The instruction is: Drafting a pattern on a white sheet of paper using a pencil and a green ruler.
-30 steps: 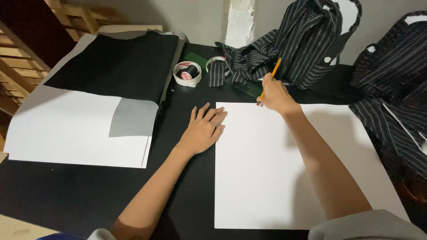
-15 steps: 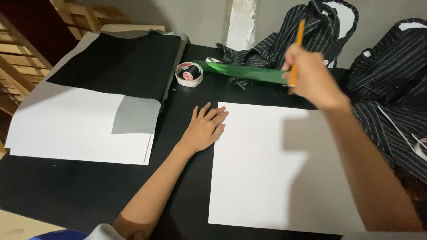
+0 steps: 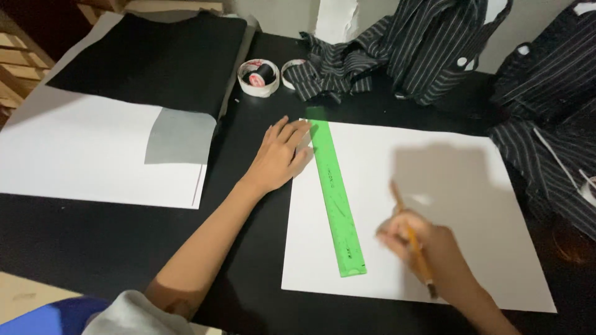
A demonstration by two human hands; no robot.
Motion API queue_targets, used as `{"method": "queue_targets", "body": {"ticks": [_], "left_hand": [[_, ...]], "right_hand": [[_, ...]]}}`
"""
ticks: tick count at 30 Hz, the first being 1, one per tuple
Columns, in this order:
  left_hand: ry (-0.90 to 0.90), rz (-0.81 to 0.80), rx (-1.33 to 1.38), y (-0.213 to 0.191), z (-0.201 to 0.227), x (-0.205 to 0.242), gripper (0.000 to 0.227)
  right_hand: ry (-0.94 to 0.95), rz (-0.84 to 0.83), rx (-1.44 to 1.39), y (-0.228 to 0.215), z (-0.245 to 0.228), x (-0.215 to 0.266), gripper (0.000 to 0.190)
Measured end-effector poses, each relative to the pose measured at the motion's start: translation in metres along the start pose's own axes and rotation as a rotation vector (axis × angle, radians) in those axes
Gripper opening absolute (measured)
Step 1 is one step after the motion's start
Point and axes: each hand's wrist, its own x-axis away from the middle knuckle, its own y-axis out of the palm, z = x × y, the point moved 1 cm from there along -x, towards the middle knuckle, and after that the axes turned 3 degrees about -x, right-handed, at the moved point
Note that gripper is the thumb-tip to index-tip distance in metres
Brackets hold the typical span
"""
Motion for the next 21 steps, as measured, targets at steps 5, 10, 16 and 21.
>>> {"method": "queue_targets", "body": {"ticks": [5, 10, 16, 21], "left_hand": [[0.008, -0.34, -0.071, -0.01, 0.034, 0.002, 0.076], [0.018, -0.515, -0.131, -0.015, 0.036, -0.008, 0.091], [-0.02, -0.557, 0.05, -0.032, 0.03, -0.004, 0.105], [-0.006, -0.423, 0.064, -0.049, 0.037, 0.014, 0.106]], "right_hand": [[-0.447, 0.278, -0.068, 0.007, 0.018, -0.028, 0.033], [-0.586, 0.249, 0.165, 0.013, 0.034, -0.043, 0.073], [-0.799, 0.324, 0.103, 0.014, 0.05, -0.053, 0.052], [-0.677, 0.399, 0.146, 0.022, 0.06, -0.058, 0.047]]}}
